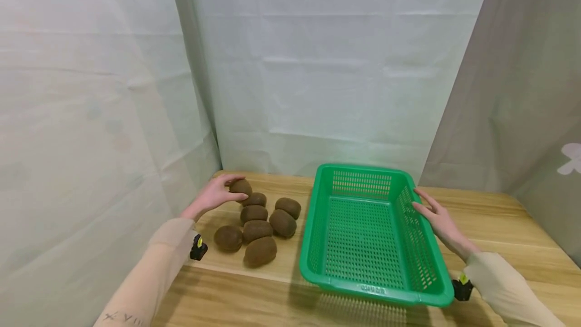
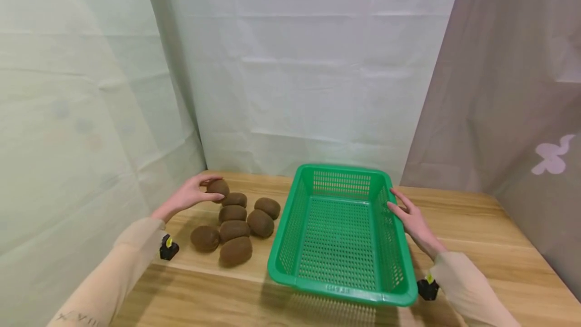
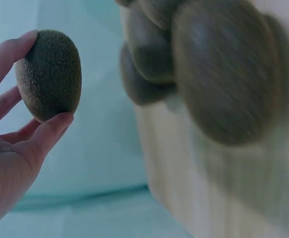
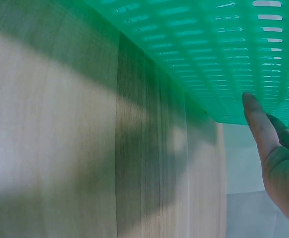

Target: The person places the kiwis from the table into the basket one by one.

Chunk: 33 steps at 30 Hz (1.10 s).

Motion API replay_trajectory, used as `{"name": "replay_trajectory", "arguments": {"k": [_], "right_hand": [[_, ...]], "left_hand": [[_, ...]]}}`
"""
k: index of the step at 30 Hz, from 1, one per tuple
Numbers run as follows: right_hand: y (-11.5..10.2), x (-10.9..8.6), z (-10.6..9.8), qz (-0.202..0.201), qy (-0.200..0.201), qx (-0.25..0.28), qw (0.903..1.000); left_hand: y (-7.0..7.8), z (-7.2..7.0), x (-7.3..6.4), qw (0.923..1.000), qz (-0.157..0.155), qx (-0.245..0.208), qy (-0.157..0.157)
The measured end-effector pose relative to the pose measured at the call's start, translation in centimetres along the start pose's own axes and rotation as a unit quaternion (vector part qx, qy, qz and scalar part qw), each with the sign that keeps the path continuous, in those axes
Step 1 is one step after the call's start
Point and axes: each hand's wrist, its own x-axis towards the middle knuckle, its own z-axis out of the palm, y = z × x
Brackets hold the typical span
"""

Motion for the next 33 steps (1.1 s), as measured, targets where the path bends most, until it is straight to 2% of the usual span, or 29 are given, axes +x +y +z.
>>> {"name": "replay_trajectory", "arguments": {"k": [6, 15, 18, 20, 22, 27, 30, 33], "right_hand": [[-0.2, -0.1, 0.0, 0.001, 0.002, -0.006, 1.0000], [-0.3, -0.3, 0.0, -0.001, 0.002, 0.002, 1.0000], [-0.3, -0.4, 0.0, -0.001, 0.003, 0.003, 1.0000], [-0.3, -0.4, 0.0, 0.000, 0.005, 0.004, 1.0000], [-0.3, -0.3, 0.1, 0.003, 0.006, 0.002, 1.0000], [-0.4, -0.2, 0.5, 0.010, 0.004, 0.008, 0.9999], [-0.5, -0.2, 0.6, 0.008, 0.004, 0.013, 0.9999], [-0.5, -0.2, 0.6, 0.003, 0.003, 0.014, 0.9999]], "left_hand": [[3.0, 0.8, 1.3, 0.9988, 0.016, -0.043, -0.020], [6.7, 2.9, 3.5, 0.9949, 0.042, -0.075, -0.054], [8.0, 3.7, 4.3, 0.9910, 0.060, -0.094, -0.073], [8.9, 4.2, 4.8, 0.9864, 0.079, -0.108, -0.096], [9.7, 4.8, 5.2, 0.9785, 0.104, -0.125, -0.127], [11.8, 5.7, 6.2, 0.9605, 0.147, -0.134, -0.195], [12.9, 6.1, 6.8, 0.9498, 0.169, -0.138, -0.224], [13.8, 6.9, 7.5, 0.9351, 0.196, -0.156, -0.251]]}}
